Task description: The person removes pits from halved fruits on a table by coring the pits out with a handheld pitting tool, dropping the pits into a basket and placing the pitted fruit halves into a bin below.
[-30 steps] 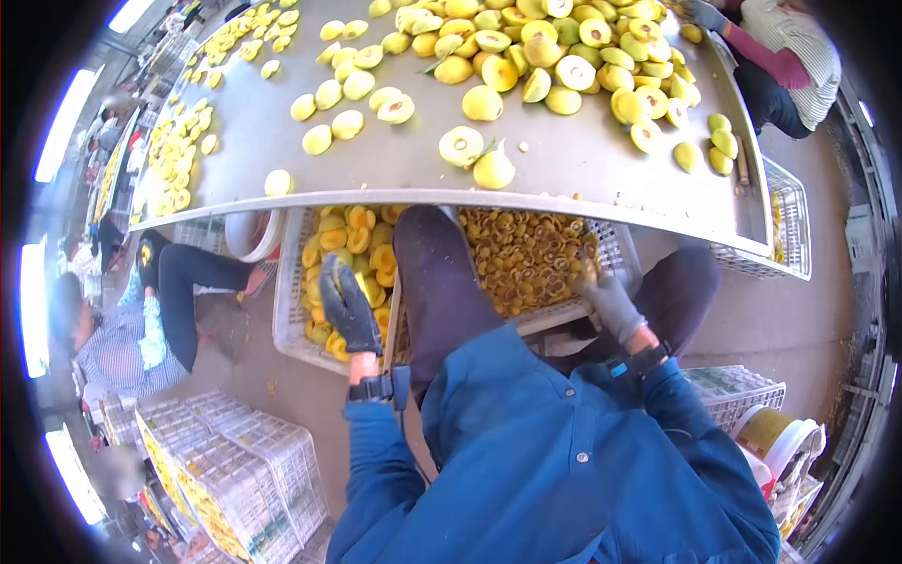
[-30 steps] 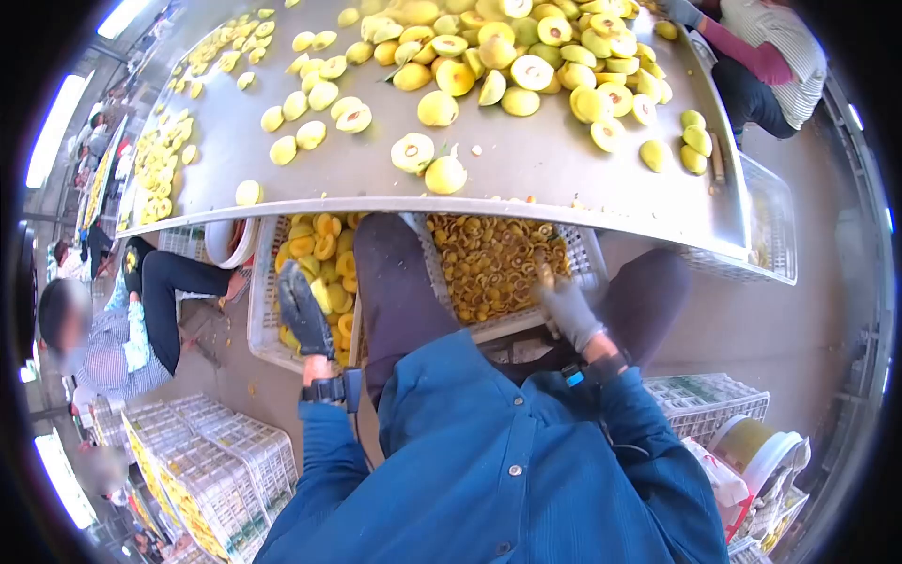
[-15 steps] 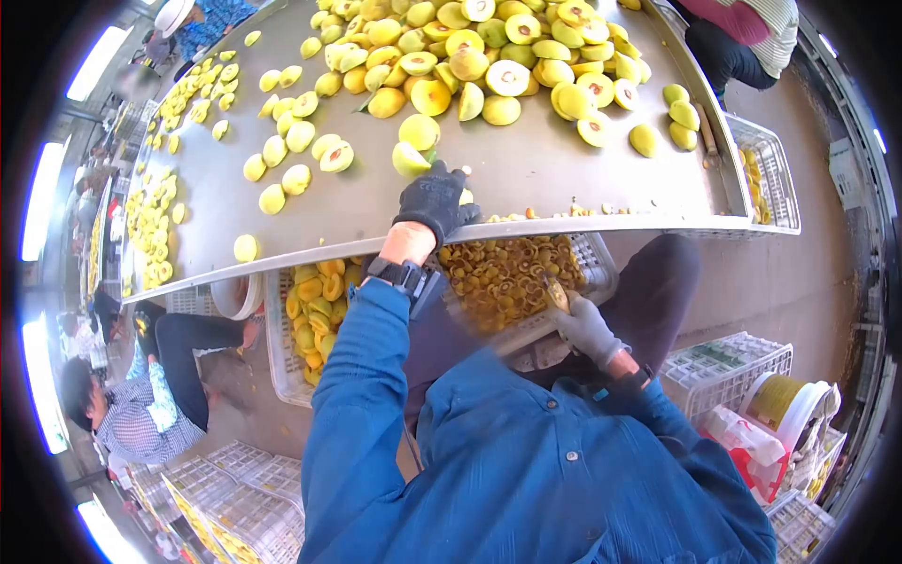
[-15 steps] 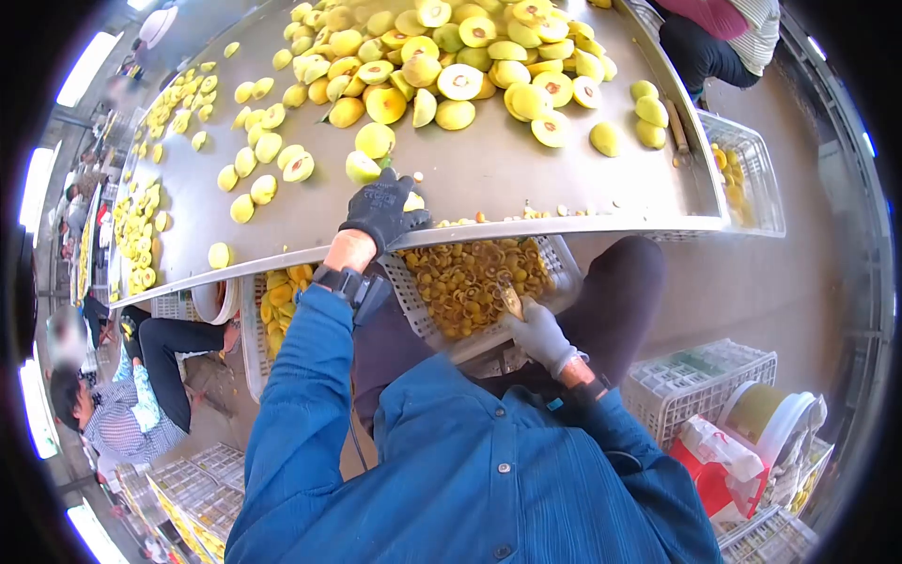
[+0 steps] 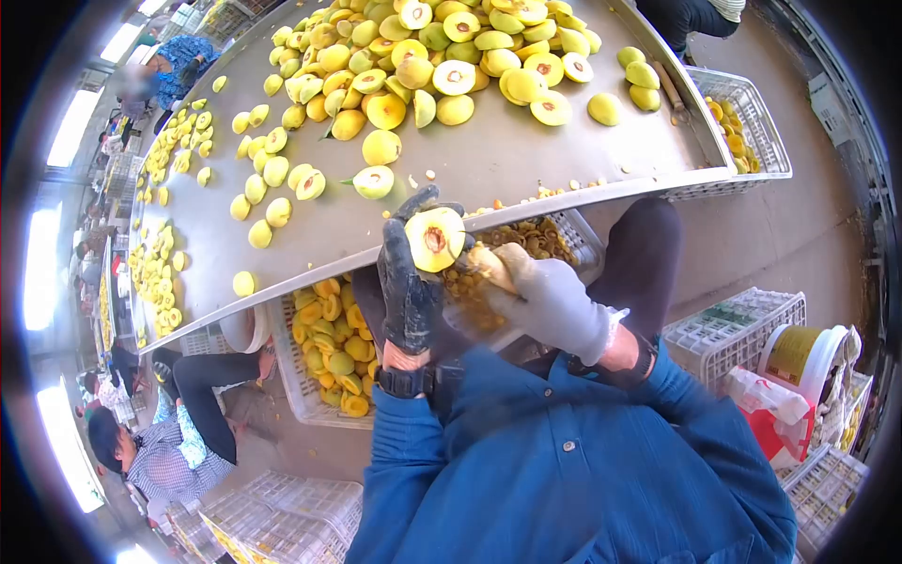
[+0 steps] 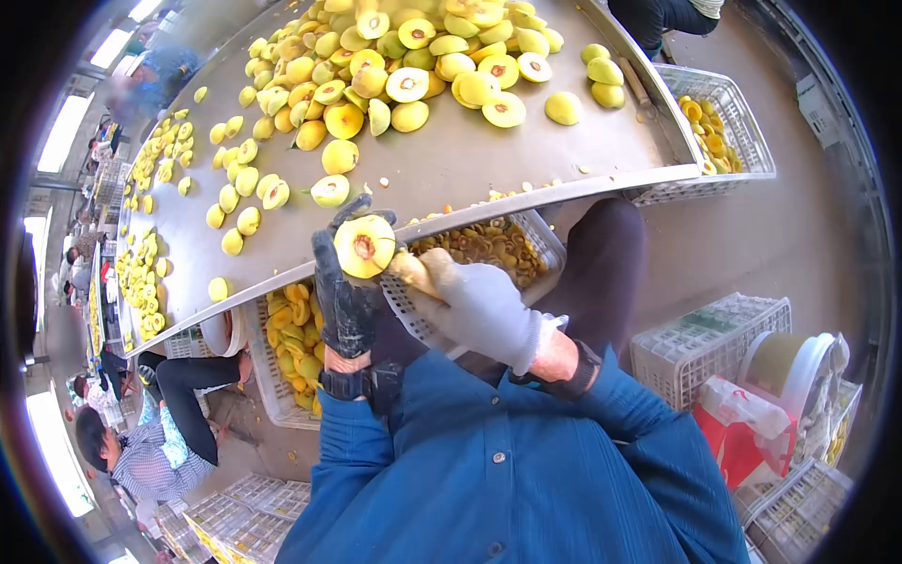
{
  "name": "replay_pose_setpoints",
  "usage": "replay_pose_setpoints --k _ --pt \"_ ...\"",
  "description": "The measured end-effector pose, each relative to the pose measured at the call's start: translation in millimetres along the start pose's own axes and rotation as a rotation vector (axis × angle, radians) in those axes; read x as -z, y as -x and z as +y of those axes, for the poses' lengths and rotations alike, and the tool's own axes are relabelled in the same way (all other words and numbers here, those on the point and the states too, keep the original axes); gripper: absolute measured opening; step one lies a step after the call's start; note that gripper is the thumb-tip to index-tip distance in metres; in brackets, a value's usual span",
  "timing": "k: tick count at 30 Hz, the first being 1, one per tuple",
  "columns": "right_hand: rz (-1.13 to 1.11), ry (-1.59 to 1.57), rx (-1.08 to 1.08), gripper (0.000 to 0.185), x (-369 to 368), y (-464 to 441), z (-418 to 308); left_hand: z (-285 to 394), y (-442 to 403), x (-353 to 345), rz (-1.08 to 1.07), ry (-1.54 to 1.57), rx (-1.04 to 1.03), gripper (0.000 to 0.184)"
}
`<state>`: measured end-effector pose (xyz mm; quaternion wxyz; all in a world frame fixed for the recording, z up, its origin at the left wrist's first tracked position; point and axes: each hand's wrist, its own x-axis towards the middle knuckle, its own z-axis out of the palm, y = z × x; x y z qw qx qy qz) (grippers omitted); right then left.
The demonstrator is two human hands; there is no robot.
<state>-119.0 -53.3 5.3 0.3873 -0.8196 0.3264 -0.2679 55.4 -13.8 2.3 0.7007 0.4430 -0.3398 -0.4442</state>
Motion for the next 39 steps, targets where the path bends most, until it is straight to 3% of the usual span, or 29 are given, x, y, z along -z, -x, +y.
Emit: replay_pose_setpoints --k 1,2,5,8,10,12,14,17,22,24,25,28,30,34,36,39 --pt "0.008 0.012 0.008 0.025 0 1 -4 -1 4 -4 0.01 0.168 0.042 0.04" --pt "0.016 0.023 0.017 0.025 1 1 -8 -2 10 -12 0.037 -0.573 -0.228 0.042" --pt "0.012 0.065 -0.007 0.024 3 6 -17 14 22 -25 0.006 -0.612 -0.177 0.044" --pt "-0.017 0.116 -0.021 0.024 8 10 -20 21 26 -32 0.003 -0.858 -0.328 0.044" --pt "-0.029 0.182 0.001 0.025 10 13 -19 28 26 -44 0.121 -0.384 -0.054 0.045" --pt "-0.033 0.212 0.039 0.025 12 14 -18 26 29 -49 0.175 -0.201 0.015 0.051" --pt "-0.04 0.18 0.047 0.025 11 16 -21 19 32 -50 0.166 -0.311 -0.115 0.061" --pt "-0.031 0.086 0.041 0.026 9 19 -25 17 33 -59 0.345 -0.298 -0.051 0.058" --pt "-0.122 0.197 0.018 0.027 13 22 -15 15 24 -36 0.124 -0.441 0.012 0.055" --pt "-0.118 0.1 -0.008 0.027 13 21 -10 20 18 -31 0.003 -0.512 0.094 0.049" --pt "-0.115 0.055 -0.017 0.027 13 20 -10 21 18 -36 0.015 -0.516 0.002 0.046" --pt "-0.109 -0.532 -0.208 0.027 2 22 -16 22 25 -62 0.062 -0.404 -0.221 0.039" --pt "-0.143 -0.797 -0.269 0.026 -1 24 -19 16 30 -57 0.079 -0.264 -0.119 0.04" --pt "-0.181 -0.14 -0.129 0.025 12 27 -23 15 29 -45 0.102 -0.097 0.05 0.055" --pt "-0.183 -0.078 -0.138 0.026 12 27 -27 13 23 -38 0.1 -0.054 0.135 0.069" --pt "-0.173 0.057 -0.096 0.029 14 26 -27 14 23 -36 0.085 -0.103 0.14 0.069"
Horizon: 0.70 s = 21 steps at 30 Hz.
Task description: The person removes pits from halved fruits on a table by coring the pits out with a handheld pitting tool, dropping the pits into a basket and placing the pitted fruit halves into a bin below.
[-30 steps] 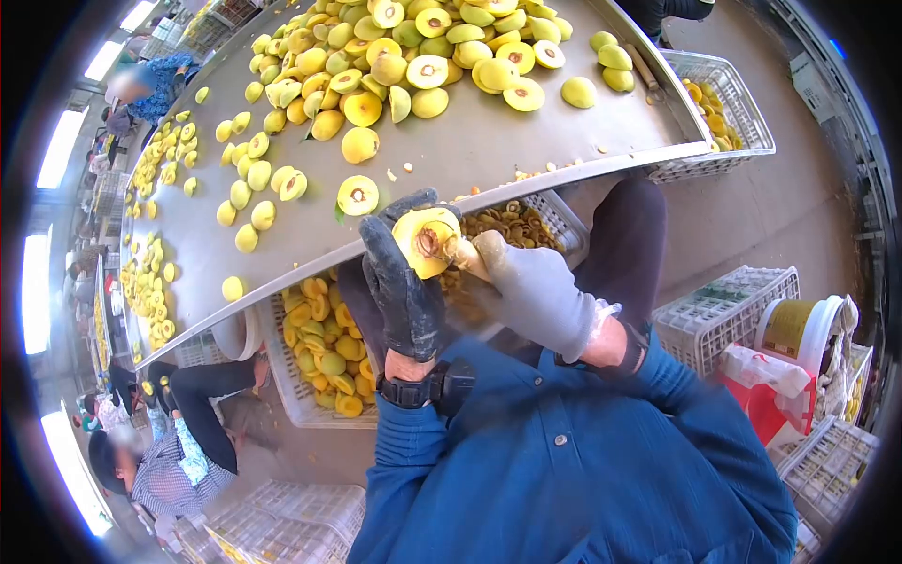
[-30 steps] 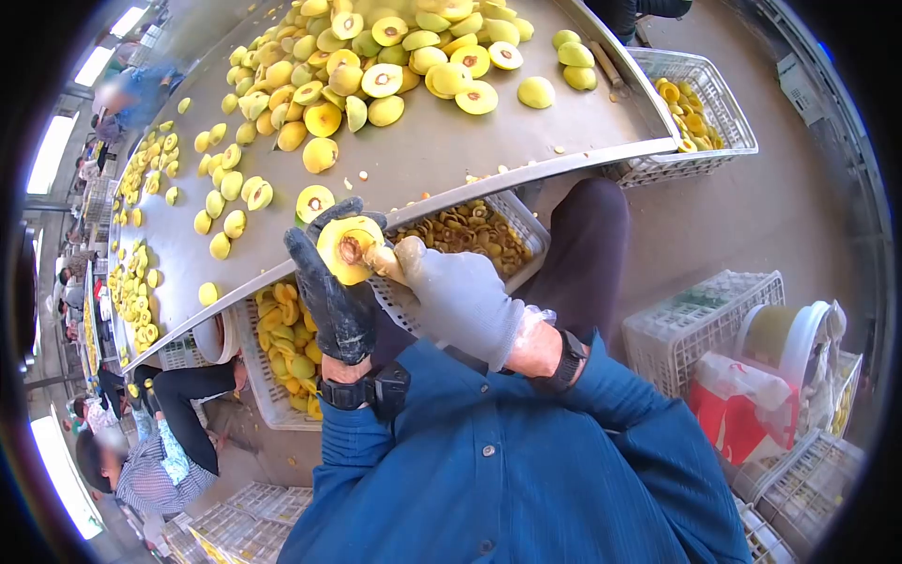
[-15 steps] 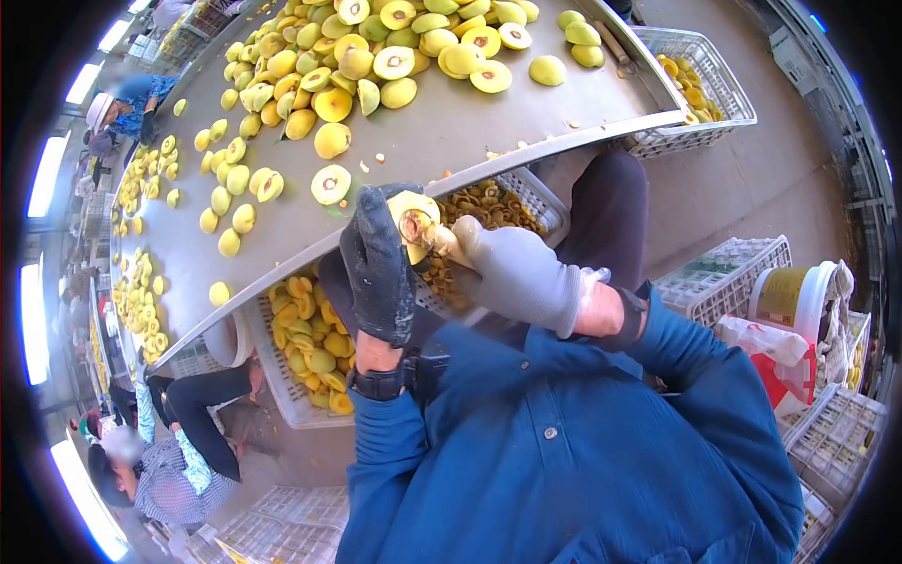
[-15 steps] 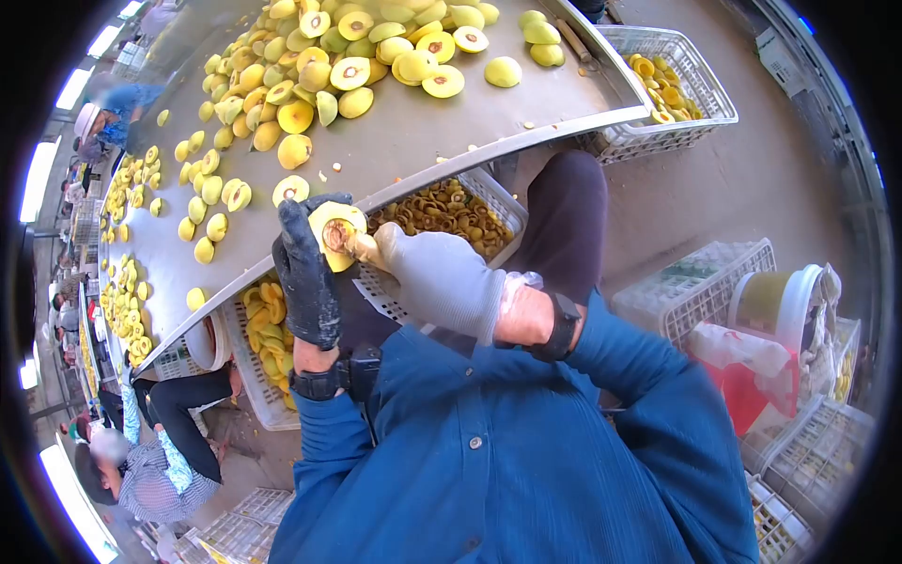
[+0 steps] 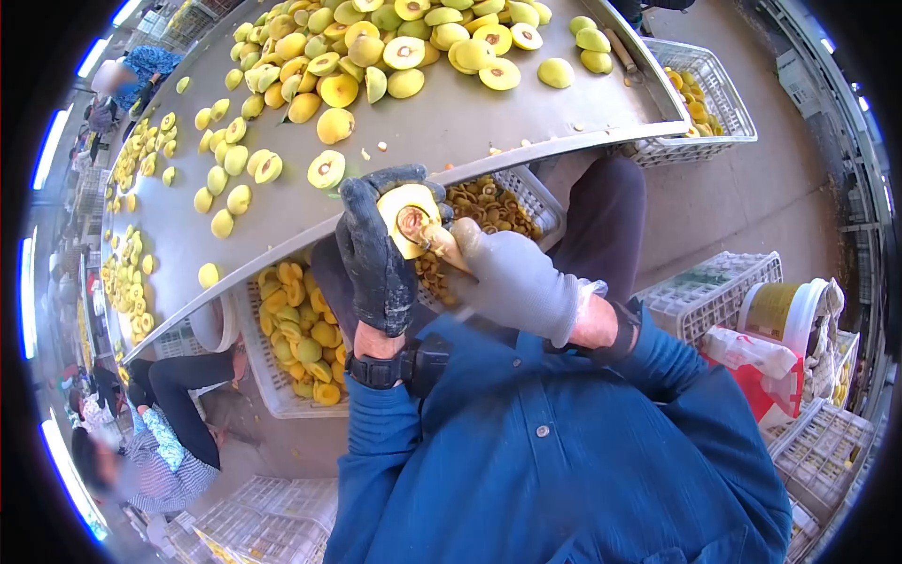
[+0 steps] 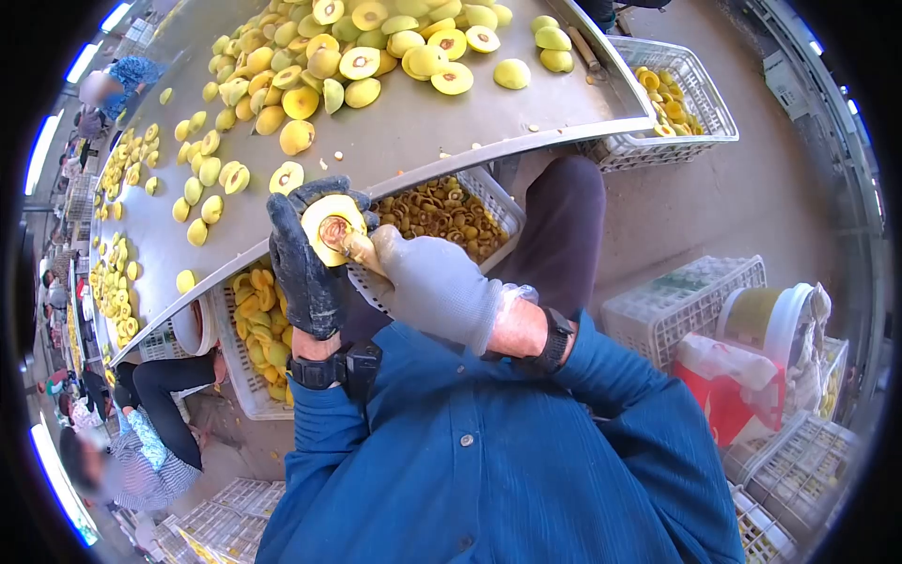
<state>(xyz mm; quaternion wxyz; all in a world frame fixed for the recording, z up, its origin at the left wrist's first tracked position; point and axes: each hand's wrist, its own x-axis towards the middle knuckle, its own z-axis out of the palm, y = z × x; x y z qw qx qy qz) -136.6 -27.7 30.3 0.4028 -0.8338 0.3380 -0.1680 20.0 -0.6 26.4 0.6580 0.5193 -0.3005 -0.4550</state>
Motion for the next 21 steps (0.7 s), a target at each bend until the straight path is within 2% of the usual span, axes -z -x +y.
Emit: replay_pose_setpoints --k 2,4,5,6,9,11,13,14,16,18,20,21 --pt "-0.023 0.084 0.017 0.031 0 0 6 1 4 9 -0.098 -0.392 -0.156 0.058" --pt "-0.078 0.145 0.016 0.032 -3 0 21 -30 17 37 -0.038 -0.789 -0.391 0.042" --pt "-0.088 0.153 0.022 0.03 0 0 21 -44 27 57 -0.039 -0.953 -0.469 0.039" --pt "-0.098 0.16 0.027 0.028 3 1 20 -57 37 77 -0.028 -1.113 -0.552 0.041" --pt "-0.14 0.091 0.018 0.025 9 -2 19 -38 44 122 -0.346 -1.485 -0.561 0.053" --pt "-0.159 -0.068 -0.003 0.023 8 -2 19 -46 40 117 -0.343 -0.783 -0.235 0.048" --pt "-0.163 -0.317 -0.026 0.022 3 -1 20 -14 22 72 -0.326 -1.093 -0.503 0.042" --pt "-0.144 -0.305 0.001 0.021 2 -1 20 3 13 49 -0.286 -1.241 -0.643 0.04" --pt "-0.099 -0.278 0.048 0.021 2 -1 19 19 -4 29 -0.281 -0.863 -0.201 0.039" --pt "-0.112 -0.153 0.004 0.021 1 -1 19 23 -13 16 -0.261 -0.459 0.226 0.039" --pt "-0.126 -0.029 -0.007 0.022 -1 1 21 20 -11 15 -0.291 -0.437 0.247 0.039" --pt "-0.128 0.032 0.001 0.022 -4 2 24 15 -4 21 -0.338 -0.621 0.056 0.038"
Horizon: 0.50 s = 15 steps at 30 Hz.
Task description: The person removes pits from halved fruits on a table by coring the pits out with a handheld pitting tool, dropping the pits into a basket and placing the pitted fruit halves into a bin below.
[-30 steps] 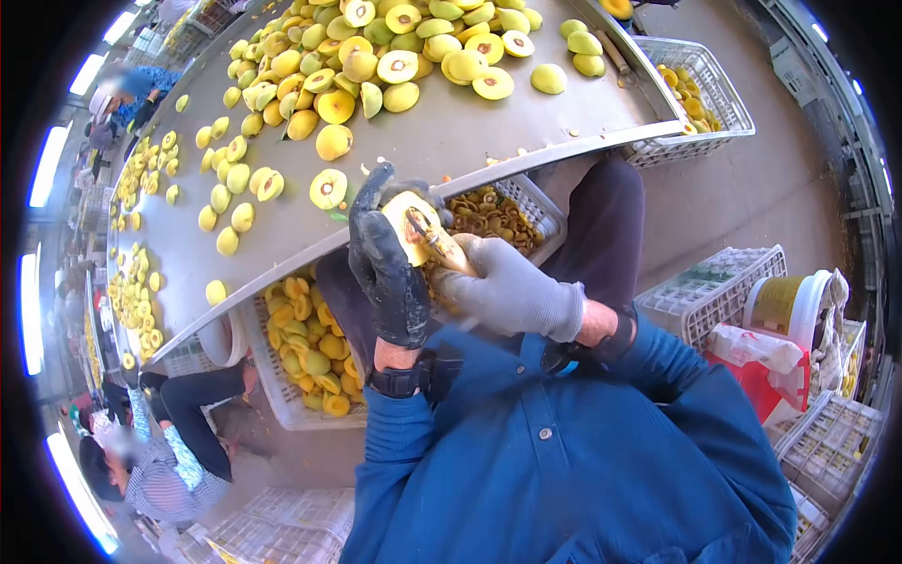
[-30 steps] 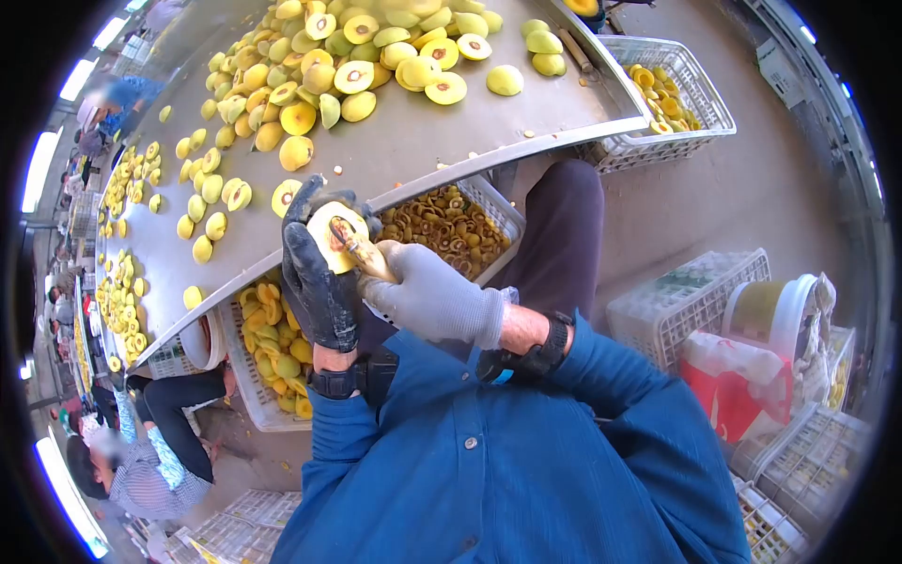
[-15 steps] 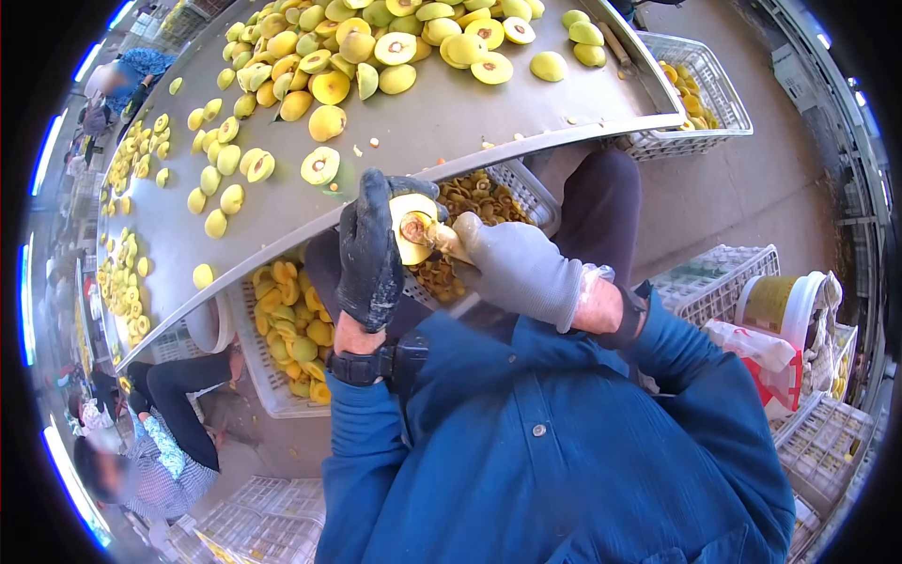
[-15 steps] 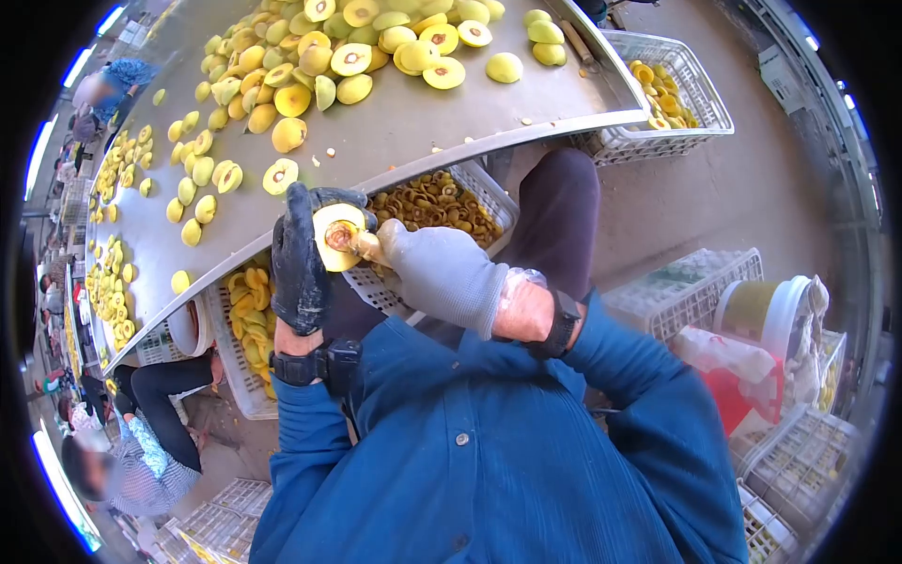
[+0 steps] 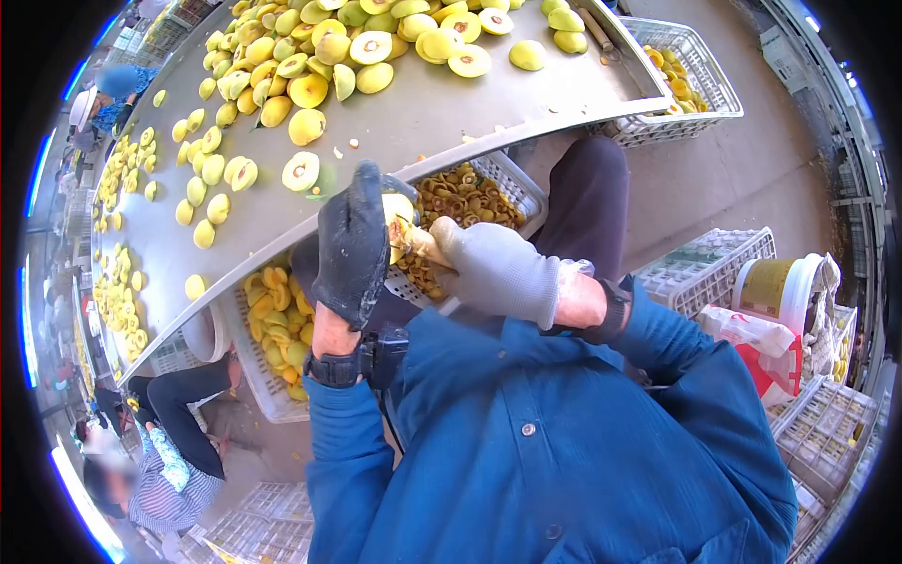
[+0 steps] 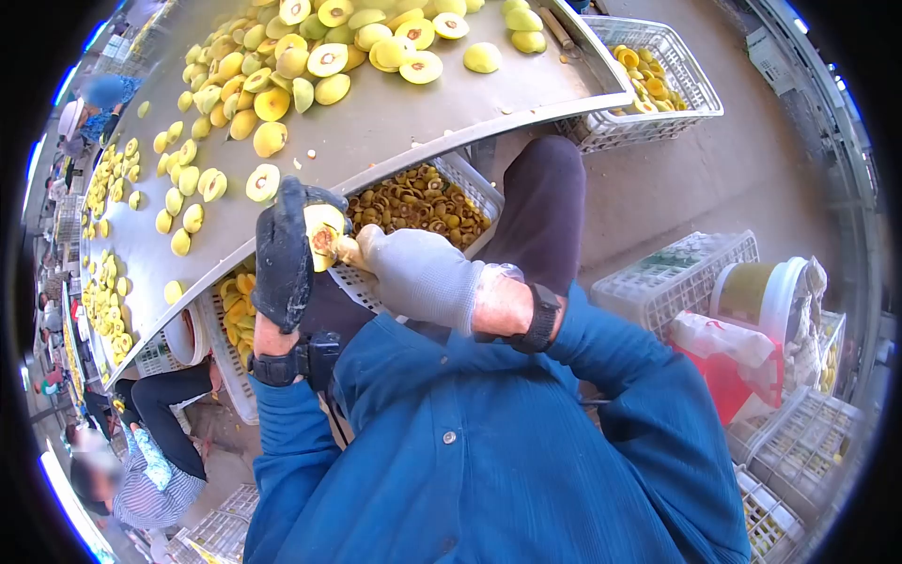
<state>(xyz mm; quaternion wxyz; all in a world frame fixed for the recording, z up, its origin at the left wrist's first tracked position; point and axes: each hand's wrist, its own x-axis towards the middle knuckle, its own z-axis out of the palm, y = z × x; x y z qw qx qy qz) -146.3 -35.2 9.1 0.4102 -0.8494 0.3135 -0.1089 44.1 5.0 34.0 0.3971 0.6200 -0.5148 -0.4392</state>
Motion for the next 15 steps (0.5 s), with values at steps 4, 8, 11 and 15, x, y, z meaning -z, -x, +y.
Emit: replay_pose_setpoints --k 4,8,11,15 --pt "-0.025 -0.056 -0.02 0.022 -3 4 4 -89 55 25 0.035 -0.317 -0.282 0.038" --pt "0.007 -0.425 -0.091 0.022 -4 7 5 -59 41 -11 0.177 0.087 -0.287 0.036" --pt "-0.096 -0.784 -0.074 0.022 -17 11 9 -3 17 -56 0.332 0.448 -0.289 0.039" --pt "-0.186 -0.792 -0.135 0.021 -11 17 7 -1 12 -29 0.128 0.286 -0.2 0.053"
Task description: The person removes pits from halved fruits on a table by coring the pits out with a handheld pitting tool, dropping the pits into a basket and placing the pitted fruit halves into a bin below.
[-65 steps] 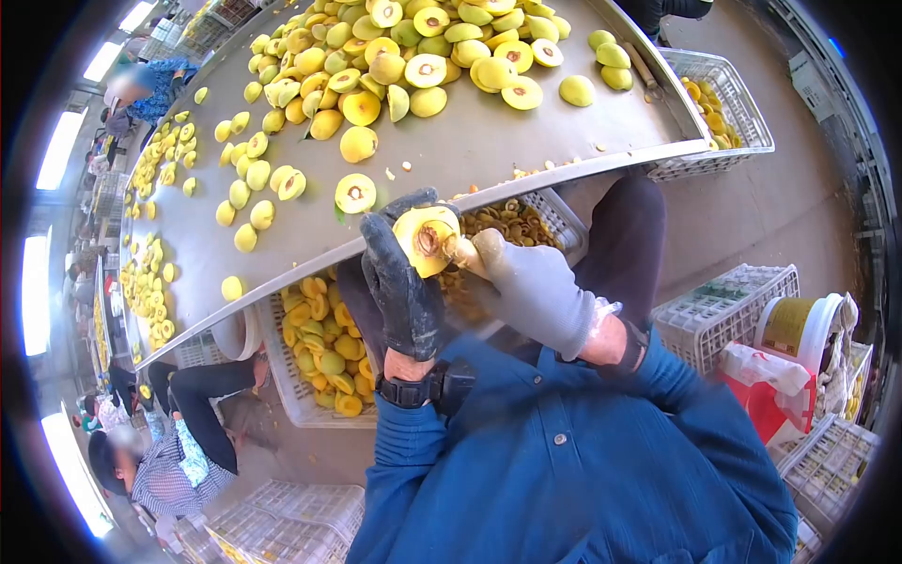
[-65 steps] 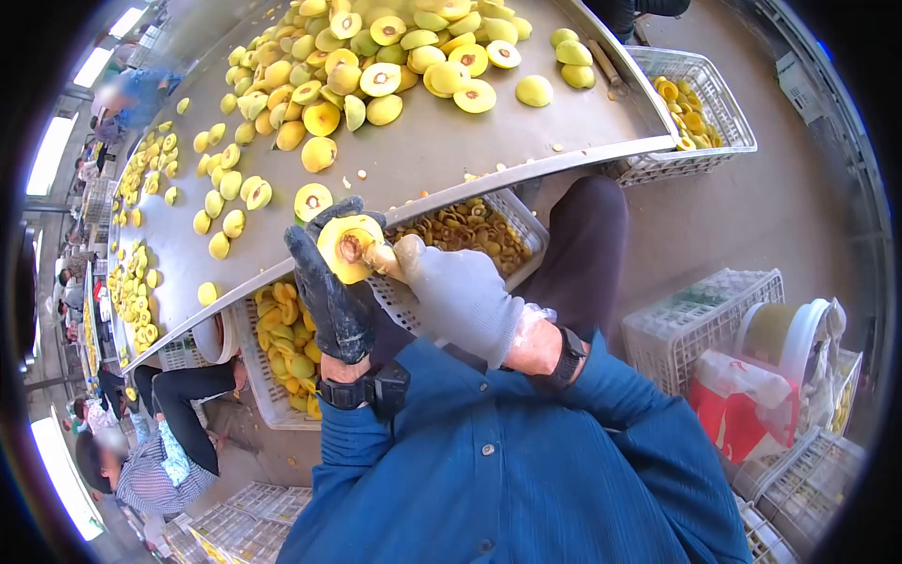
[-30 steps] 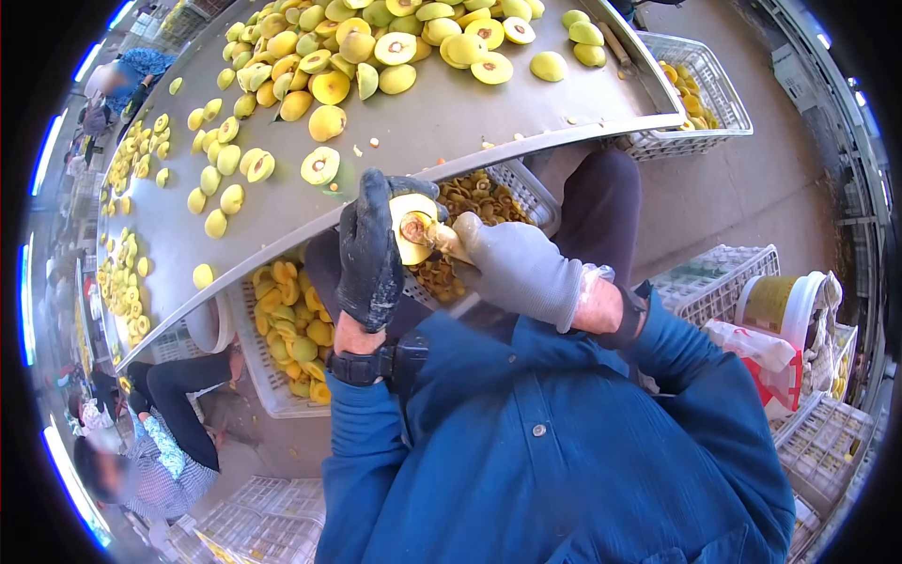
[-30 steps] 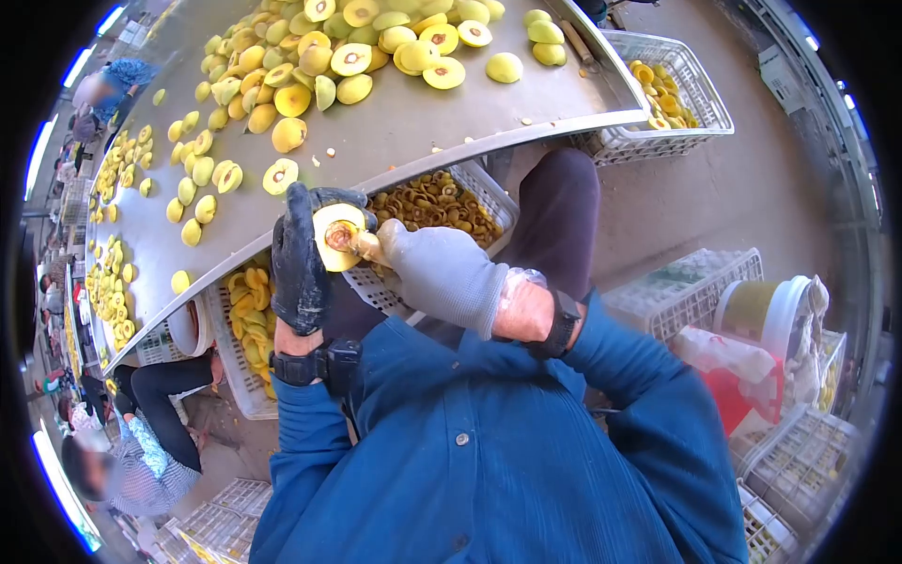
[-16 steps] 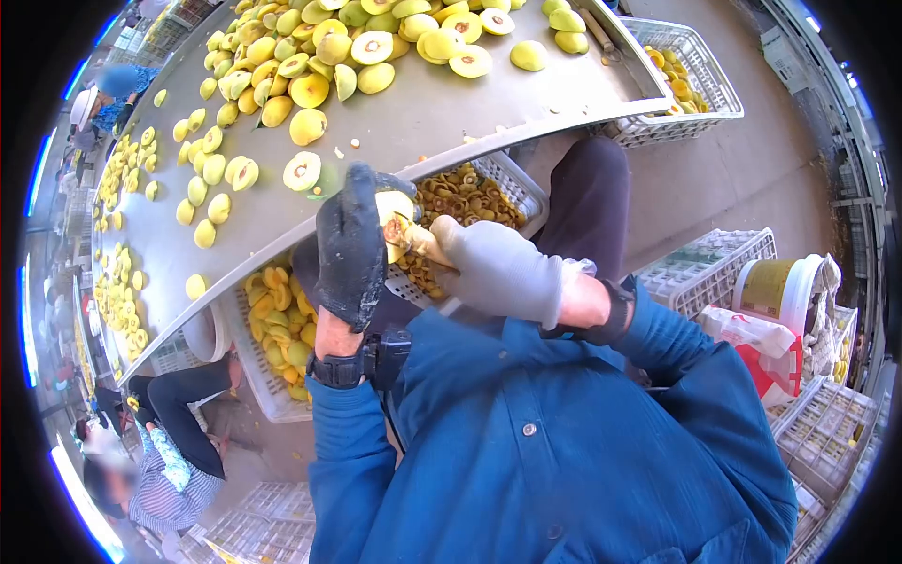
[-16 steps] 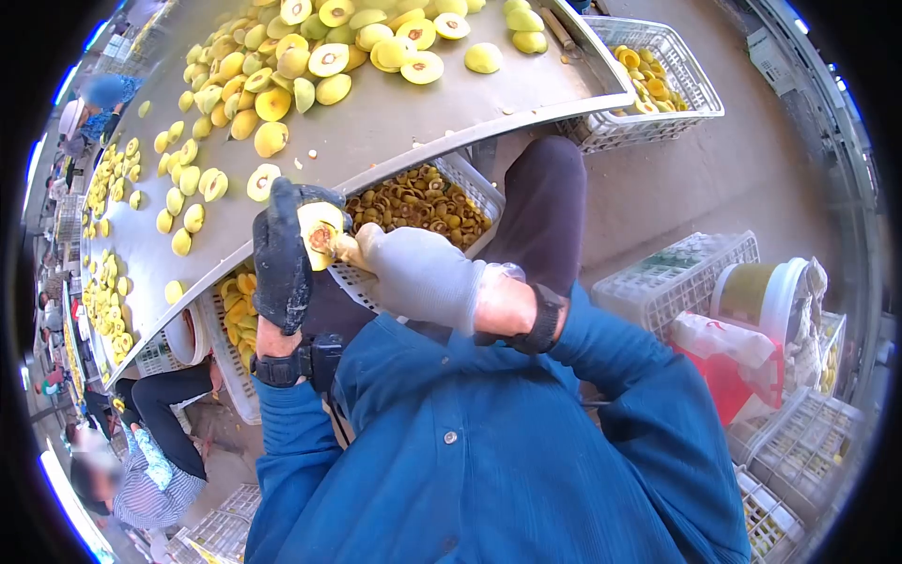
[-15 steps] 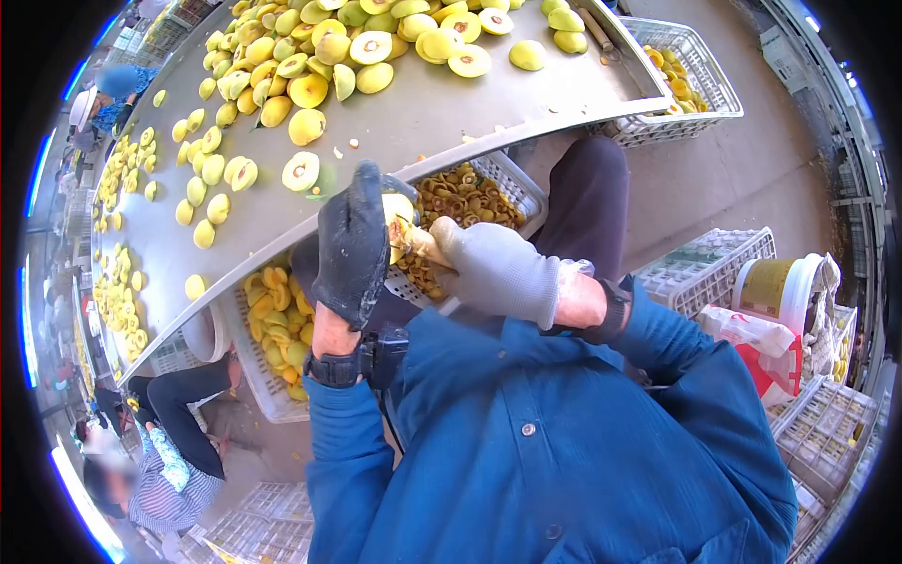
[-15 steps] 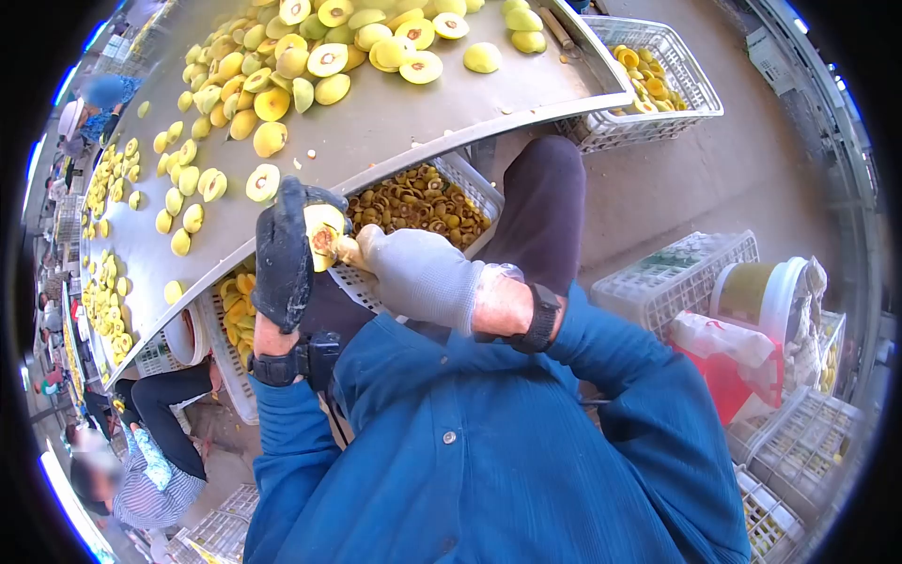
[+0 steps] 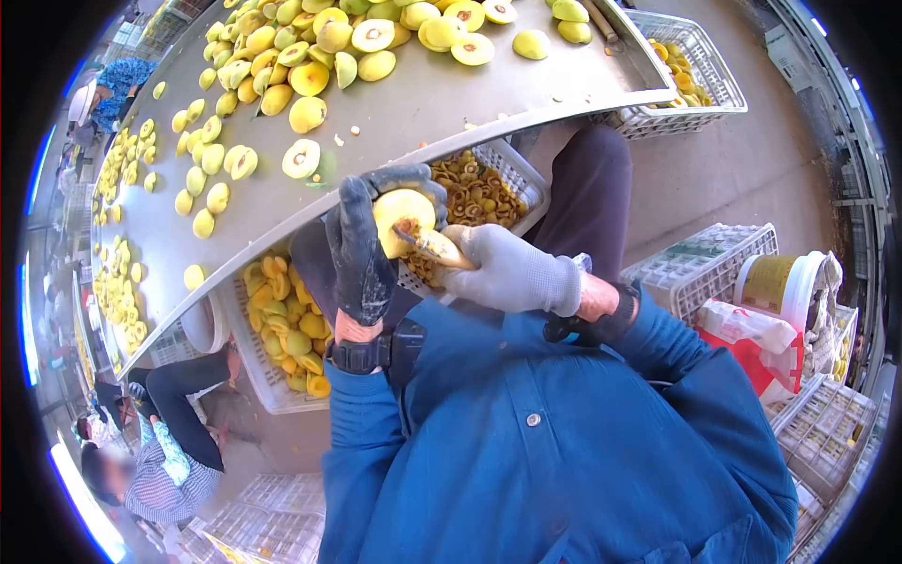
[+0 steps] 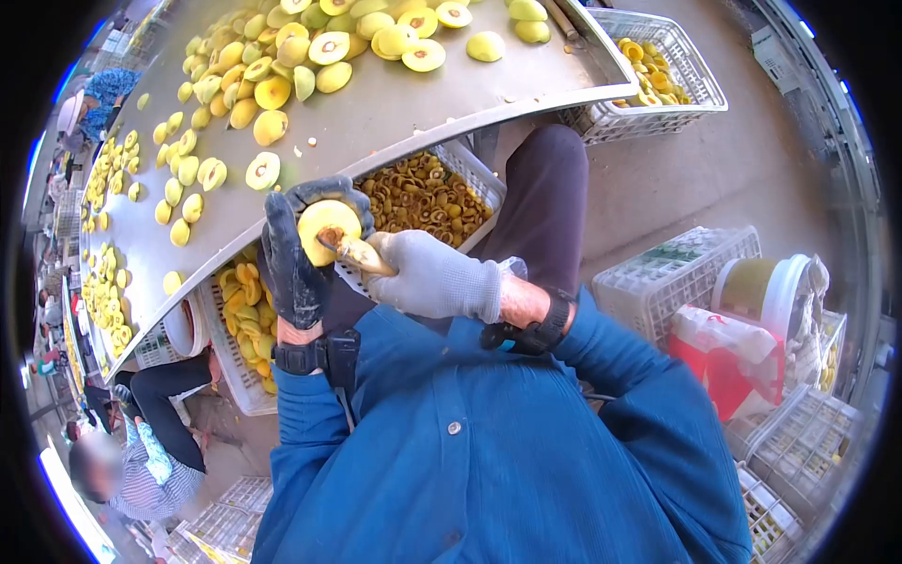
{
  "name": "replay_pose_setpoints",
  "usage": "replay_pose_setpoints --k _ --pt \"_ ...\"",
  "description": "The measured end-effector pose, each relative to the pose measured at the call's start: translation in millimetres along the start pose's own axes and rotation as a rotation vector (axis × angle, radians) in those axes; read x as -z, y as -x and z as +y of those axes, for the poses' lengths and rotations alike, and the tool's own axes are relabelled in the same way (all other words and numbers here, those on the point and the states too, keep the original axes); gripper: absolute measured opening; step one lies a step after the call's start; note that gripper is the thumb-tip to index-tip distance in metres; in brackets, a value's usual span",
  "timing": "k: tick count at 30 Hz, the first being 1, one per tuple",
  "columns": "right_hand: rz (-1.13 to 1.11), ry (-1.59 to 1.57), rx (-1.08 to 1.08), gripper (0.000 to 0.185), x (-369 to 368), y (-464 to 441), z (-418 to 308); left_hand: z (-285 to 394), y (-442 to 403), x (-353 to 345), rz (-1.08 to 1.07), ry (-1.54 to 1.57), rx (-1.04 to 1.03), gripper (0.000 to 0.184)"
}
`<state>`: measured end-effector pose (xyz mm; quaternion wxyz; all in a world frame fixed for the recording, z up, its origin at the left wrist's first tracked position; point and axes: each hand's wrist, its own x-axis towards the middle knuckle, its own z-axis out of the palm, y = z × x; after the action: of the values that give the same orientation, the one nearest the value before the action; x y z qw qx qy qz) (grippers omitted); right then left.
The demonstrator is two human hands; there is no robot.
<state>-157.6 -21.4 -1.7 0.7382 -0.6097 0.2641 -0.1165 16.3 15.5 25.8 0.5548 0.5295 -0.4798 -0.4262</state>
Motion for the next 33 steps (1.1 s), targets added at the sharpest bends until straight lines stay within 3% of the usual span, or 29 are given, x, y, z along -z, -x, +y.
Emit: replay_pose_setpoints --k 4,6,7,8,10,13,15,17,19,21,25,28,30,32,33 --pt "0.011 -0.079 -0.018 0.021 -7 -4 -5 4 -1 -35 0.375 0.116 -0.143 0.062" --pt "-0.083 -0.01 -0.144 0.023 -5 1 -10 -11 13 -27 0.36 0.143 -0.145 0.062" --pt "-0.062 0.094 -0.009 0.024 -6 -3 -7 -12 17 -20 0.345 0.136 -0.056 0.062" --pt "-0.024 0.46 0.009 0.027 0 0 -11 -9 18 -13 0.284 0.068 -0.055 0.062" --pt "0.049 0.456 0.039 0.023 -6 1 -16 0 14 -6 0.151 -0.065 -0.066 0.061" --pt "-0.127 0.089 -0.141 0.026 -9 3 -30 4 11 -3 0.11 0.01 -0.093 0.063" --pt "-0.135 0.177 -0.009 0.026 -6 -3 -19 4 11 0 0.035 -0.028 -0.129 0.065" --pt "-0.074 0.398 0.021 0.025 -2 -3 -17 -6 9 1 0.048 0.041 -0.107 0.067" --pt "-0.079 0.254 0.006 0.024 -8 -7 -8 -6 10 -6 0.178 0.138 -0.059 0.07" --pt "-0.084 0.135 -0.01 0.022 -11 -10 -7 -20 6 -8 0.173 0.439 -0.044 0.071" --pt "-0.03 0.399 0.101 0.022 -8 -27 16 -42 1 -9 0.188 0.737 -0.061 0.068" --pt "0.087 0.919 0.296 0.028 -6 -38 23 -48 -3 -6 0.2 0.918 -0.027 0.062" --pt "0.102 0.926 0.481 0.023 -2 -44 36 -51 -3 -2 0.2 1.054 0.006 0.06" --pt "0.112 0.911 0.675 0.021 6 -51 45 -74 -4 14 -0.019 1.339 0.002 0.055" --pt "0.099 0.937 0.841 0.021 14 -58 54 -77 -4 16 0.018 1.421 0.048 0.054"
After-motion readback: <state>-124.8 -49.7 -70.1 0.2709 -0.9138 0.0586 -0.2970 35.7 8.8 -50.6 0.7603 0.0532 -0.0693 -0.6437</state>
